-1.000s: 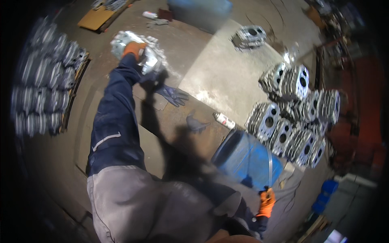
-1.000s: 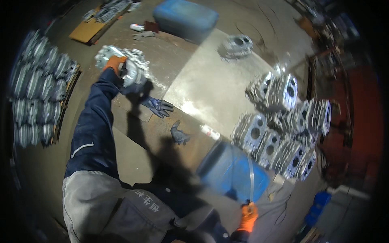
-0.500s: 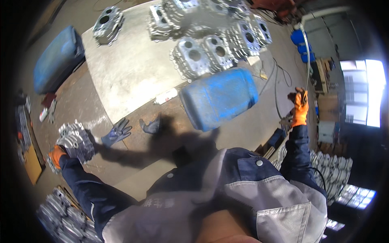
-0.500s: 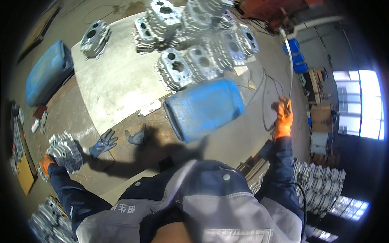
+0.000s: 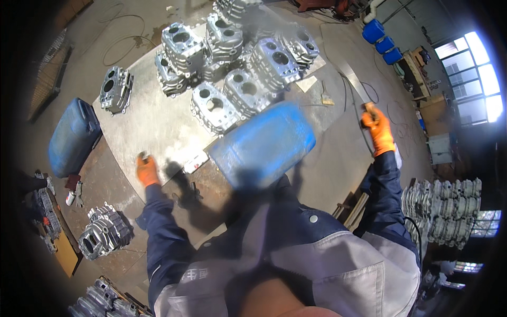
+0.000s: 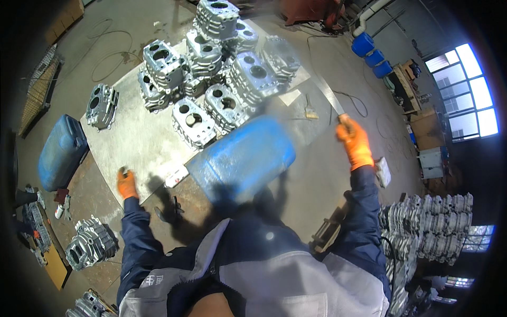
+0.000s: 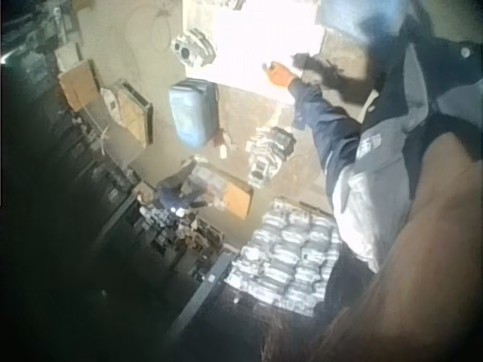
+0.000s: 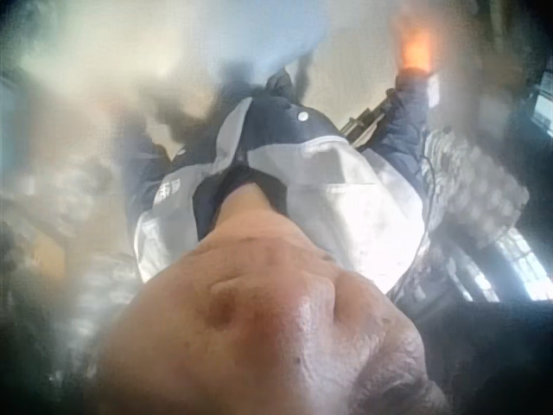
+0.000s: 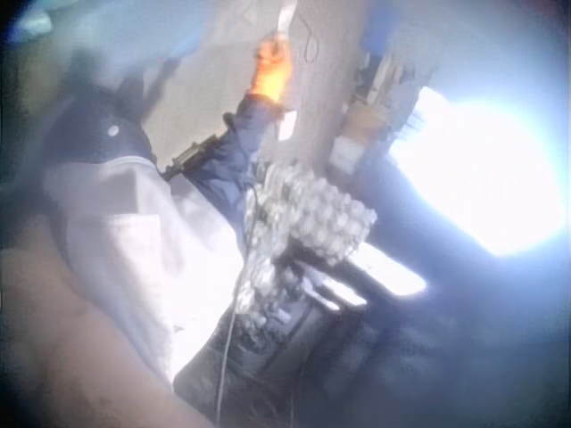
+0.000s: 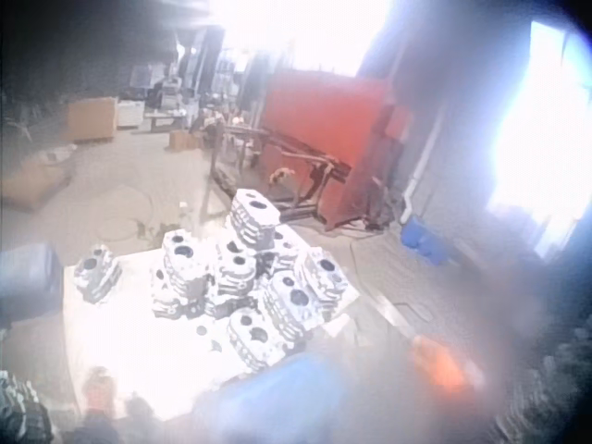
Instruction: The person repeatedly picks up metal engine blocks from a table, wipes them with a cloth, and places them back. The person also briefly walks to a red cabinet to retrieve a metal plate before returning to the cleaning task.
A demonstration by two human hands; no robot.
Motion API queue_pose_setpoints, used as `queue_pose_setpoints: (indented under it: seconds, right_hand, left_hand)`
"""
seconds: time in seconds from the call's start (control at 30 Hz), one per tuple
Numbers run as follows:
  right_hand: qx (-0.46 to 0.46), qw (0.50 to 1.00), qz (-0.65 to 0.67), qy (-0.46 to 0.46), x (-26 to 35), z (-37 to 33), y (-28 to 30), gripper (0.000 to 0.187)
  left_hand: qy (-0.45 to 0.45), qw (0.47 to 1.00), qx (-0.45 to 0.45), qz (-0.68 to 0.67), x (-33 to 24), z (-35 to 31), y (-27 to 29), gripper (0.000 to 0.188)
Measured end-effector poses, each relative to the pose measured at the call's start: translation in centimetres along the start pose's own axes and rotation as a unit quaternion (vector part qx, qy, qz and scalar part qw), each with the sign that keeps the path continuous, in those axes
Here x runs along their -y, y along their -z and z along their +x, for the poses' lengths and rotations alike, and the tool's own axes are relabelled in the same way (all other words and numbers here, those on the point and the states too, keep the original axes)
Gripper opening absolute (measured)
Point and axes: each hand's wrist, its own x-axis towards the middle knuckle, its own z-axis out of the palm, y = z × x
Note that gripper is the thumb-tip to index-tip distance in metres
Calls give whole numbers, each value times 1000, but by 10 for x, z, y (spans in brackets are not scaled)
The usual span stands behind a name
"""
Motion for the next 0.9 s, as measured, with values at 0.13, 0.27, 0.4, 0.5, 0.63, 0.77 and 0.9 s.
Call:
queue_pose_setpoints:
  seconds: [0.13, 0.27, 0.4, 0.5, 0.63, 0.77, 0.9]
  right_hand:
    - [162, 960, -210, -90, 5, 50, -55, 41]
    - [118, 969, -163, -144, -4, 147, -59, 39]
    - [139, 966, -191, -106, -57, 186, 10, 37]
    - [214, 970, -90, -80, -115, 162, 69, 24]
    - [190, 975, -49, -108, -180, 123, 117, 33]
    - [258, 965, -49, -6, -206, 103, 129, 33]
    - [224, 959, 167, -47, -211, 116, 121, 24]
  left_hand:
    - [-86, 989, 93, -70, -194, -43, -90, 41]
    - [-153, 963, 175, -136, -388, -74, -162, 41]
    - [-272, 942, 195, -2, -518, -92, -227, 51]
    - [-249, 915, 300, 103, -576, -92, -274, 62]
    - [-284, 823, 409, 274, -597, -76, -313, 72]
    - [-317, 861, 340, 206, -582, -63, -316, 61]
    - [-305, 886, 328, 122, -578, -47, -263, 72]
